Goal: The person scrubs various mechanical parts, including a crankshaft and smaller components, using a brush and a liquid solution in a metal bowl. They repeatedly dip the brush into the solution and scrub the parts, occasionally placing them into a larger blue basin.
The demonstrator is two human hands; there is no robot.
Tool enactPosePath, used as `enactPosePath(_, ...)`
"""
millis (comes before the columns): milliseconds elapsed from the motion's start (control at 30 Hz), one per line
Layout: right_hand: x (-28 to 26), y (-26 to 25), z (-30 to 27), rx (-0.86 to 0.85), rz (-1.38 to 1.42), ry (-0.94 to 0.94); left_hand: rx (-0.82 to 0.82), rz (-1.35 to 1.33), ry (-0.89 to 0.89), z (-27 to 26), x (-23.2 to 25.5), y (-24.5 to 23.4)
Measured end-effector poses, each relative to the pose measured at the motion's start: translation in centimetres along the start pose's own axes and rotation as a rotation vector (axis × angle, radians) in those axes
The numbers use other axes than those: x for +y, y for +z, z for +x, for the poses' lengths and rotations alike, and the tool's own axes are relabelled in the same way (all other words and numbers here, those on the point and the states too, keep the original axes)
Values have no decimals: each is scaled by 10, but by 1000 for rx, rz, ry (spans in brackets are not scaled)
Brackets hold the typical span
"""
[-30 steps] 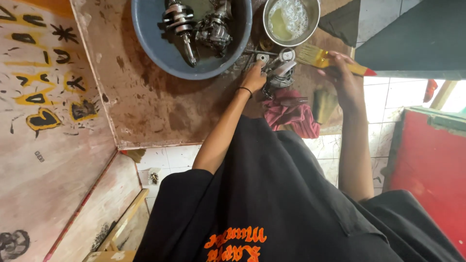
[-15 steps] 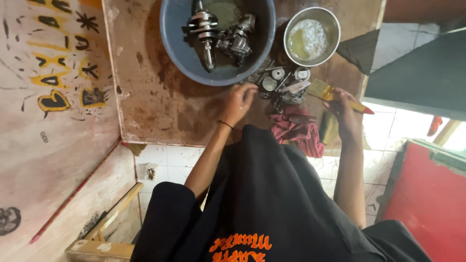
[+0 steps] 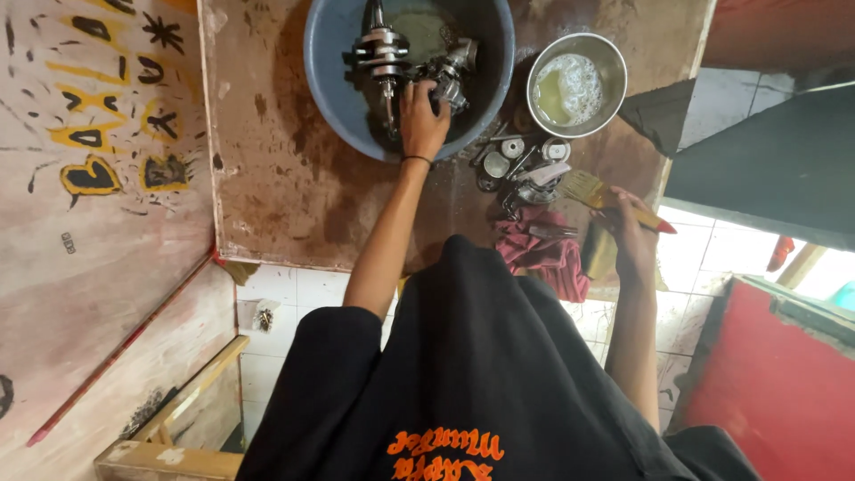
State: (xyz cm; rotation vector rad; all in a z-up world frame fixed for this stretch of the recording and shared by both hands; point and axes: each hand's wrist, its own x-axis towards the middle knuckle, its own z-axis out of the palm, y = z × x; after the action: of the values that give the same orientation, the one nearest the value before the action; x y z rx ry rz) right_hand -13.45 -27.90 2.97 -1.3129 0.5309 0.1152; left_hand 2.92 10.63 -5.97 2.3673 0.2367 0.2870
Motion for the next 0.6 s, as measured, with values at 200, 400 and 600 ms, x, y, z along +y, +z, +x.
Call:
enactPosePath(200, -1, -19, -6, 61, 1, 11, 137, 36, 195, -23, 90, -57)
enactPosePath(400, 0, -52, -11, 143, -37, -27, -703, -138, 601, -144, 117, 36)
enactPosePath(600, -33, -58, -43, 229, -32, -42, -646, 164, 846, -267, 81, 186)
